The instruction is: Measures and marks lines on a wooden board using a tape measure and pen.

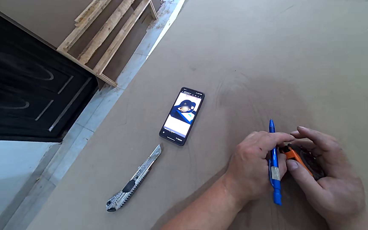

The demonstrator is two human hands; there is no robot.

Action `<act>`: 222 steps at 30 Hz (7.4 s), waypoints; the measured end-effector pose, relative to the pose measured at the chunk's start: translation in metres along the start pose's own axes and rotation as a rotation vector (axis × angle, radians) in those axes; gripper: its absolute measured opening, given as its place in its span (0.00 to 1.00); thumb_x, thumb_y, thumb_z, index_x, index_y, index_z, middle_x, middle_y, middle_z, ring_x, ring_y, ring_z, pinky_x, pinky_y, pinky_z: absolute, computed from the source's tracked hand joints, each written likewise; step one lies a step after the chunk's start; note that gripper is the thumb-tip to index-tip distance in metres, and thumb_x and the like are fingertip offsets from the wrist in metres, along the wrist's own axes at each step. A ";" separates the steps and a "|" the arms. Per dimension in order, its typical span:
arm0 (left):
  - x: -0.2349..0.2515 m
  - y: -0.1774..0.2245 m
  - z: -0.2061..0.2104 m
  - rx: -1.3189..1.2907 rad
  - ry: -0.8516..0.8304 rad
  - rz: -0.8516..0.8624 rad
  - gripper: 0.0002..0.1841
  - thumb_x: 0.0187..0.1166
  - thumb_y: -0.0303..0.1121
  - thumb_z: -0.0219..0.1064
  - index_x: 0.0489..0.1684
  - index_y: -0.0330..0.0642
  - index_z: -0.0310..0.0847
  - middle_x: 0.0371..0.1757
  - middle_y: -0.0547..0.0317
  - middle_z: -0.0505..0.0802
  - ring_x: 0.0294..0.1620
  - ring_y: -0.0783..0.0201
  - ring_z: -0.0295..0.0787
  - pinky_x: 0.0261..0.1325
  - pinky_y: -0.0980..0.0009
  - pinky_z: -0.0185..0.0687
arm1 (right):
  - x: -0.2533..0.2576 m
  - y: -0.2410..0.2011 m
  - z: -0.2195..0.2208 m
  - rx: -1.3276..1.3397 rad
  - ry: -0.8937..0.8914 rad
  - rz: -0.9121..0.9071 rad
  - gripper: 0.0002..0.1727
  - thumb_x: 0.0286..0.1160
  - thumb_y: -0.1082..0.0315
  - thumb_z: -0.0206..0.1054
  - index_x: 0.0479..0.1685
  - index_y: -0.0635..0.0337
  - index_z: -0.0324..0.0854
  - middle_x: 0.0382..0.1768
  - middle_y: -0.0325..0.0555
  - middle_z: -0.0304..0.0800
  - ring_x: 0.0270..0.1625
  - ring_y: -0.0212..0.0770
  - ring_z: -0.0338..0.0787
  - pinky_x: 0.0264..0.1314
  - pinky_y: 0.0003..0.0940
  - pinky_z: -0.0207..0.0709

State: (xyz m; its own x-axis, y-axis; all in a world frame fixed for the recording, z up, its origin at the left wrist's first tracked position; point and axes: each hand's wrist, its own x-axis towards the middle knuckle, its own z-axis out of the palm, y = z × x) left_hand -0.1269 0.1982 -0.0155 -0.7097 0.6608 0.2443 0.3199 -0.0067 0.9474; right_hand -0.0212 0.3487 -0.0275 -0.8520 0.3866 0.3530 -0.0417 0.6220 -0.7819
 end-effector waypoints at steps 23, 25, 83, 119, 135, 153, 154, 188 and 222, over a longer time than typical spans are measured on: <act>0.038 -0.021 -0.063 0.295 0.134 -0.114 0.17 0.75 0.27 0.75 0.62 0.50 0.84 0.43 0.67 0.91 0.35 0.72 0.86 0.35 0.76 0.85 | 0.070 0.017 -0.029 -0.663 -0.114 0.010 0.13 0.81 0.61 0.65 0.58 0.44 0.91 0.62 0.42 0.91 0.70 0.49 0.86 0.75 0.61 0.71; 0.053 -0.026 -0.059 0.367 0.132 -0.129 0.16 0.75 0.28 0.75 0.60 0.51 0.85 0.43 0.68 0.92 0.37 0.74 0.88 0.39 0.76 0.87 | 0.101 0.019 -0.021 -0.720 -0.166 -0.042 0.15 0.79 0.69 0.63 0.56 0.44 0.91 0.61 0.40 0.92 0.71 0.49 0.85 0.78 0.60 0.68; 0.066 -0.033 -0.055 0.208 0.316 -0.113 0.10 0.85 0.36 0.68 0.55 0.45 0.93 0.44 0.66 0.96 0.39 0.75 0.91 0.44 0.75 0.90 | 0.124 0.015 0.021 -0.571 -0.198 -0.204 0.13 0.83 0.58 0.63 0.44 0.47 0.96 0.53 0.43 0.96 0.63 0.50 0.91 0.74 0.61 0.71; 0.067 -0.032 -0.060 0.127 0.270 -0.102 0.10 0.82 0.30 0.71 0.56 0.41 0.90 0.45 0.61 0.97 0.40 0.71 0.94 0.44 0.73 0.93 | 0.125 0.017 0.022 -0.586 -0.163 -0.214 0.12 0.82 0.57 0.65 0.40 0.44 0.96 0.48 0.39 0.97 0.57 0.46 0.92 0.71 0.56 0.72; 0.074 -0.027 -0.063 0.256 0.289 -0.262 0.05 0.78 0.32 0.70 0.38 0.47 0.93 0.26 0.64 0.95 0.21 0.69 0.90 0.20 0.74 0.85 | 0.128 0.017 0.020 -0.662 -0.254 -0.191 0.11 0.82 0.56 0.64 0.43 0.36 0.94 0.47 0.27 0.95 0.56 0.37 0.89 0.69 0.46 0.70; 0.082 -0.026 -0.064 0.268 0.293 -0.337 0.01 0.72 0.33 0.78 0.34 0.48 0.93 0.23 0.62 0.93 0.17 0.68 0.88 0.17 0.73 0.83 | 0.133 0.017 0.022 -0.662 -0.273 -0.204 0.11 0.83 0.57 0.63 0.42 0.36 0.94 0.45 0.29 0.94 0.54 0.38 0.88 0.66 0.47 0.69; 0.083 -0.026 -0.063 0.282 0.288 -0.337 0.02 0.72 0.33 0.78 0.34 0.48 0.93 0.23 0.63 0.93 0.17 0.68 0.87 0.16 0.73 0.83 | 0.133 0.016 0.022 -0.662 -0.280 -0.199 0.11 0.83 0.57 0.63 0.43 0.36 0.93 0.45 0.29 0.94 0.54 0.38 0.88 0.66 0.47 0.69; 0.088 -0.029 -0.065 0.298 0.238 -0.323 0.02 0.73 0.34 0.78 0.36 0.48 0.93 0.23 0.63 0.93 0.16 0.69 0.86 0.16 0.74 0.82 | 0.149 0.022 0.019 -0.612 -0.376 -0.227 0.11 0.84 0.57 0.62 0.42 0.37 0.93 0.47 0.29 0.94 0.54 0.37 0.89 0.62 0.49 0.72; 0.091 -0.026 -0.070 0.422 0.117 -0.322 0.03 0.70 0.35 0.81 0.35 0.51 0.94 0.26 0.65 0.94 0.19 0.70 0.88 0.19 0.75 0.84 | 0.148 0.011 0.019 -0.642 -0.415 -0.150 0.12 0.83 0.60 0.60 0.44 0.40 0.91 0.46 0.34 0.92 0.54 0.40 0.89 0.57 0.51 0.73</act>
State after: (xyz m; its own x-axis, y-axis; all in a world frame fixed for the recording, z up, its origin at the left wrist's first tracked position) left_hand -0.2440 0.2062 -0.0034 -0.8711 0.4910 -0.0008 0.2812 0.5002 0.8190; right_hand -0.1575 0.4001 0.0061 -0.9920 0.0597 0.1114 0.0306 0.9688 -0.2459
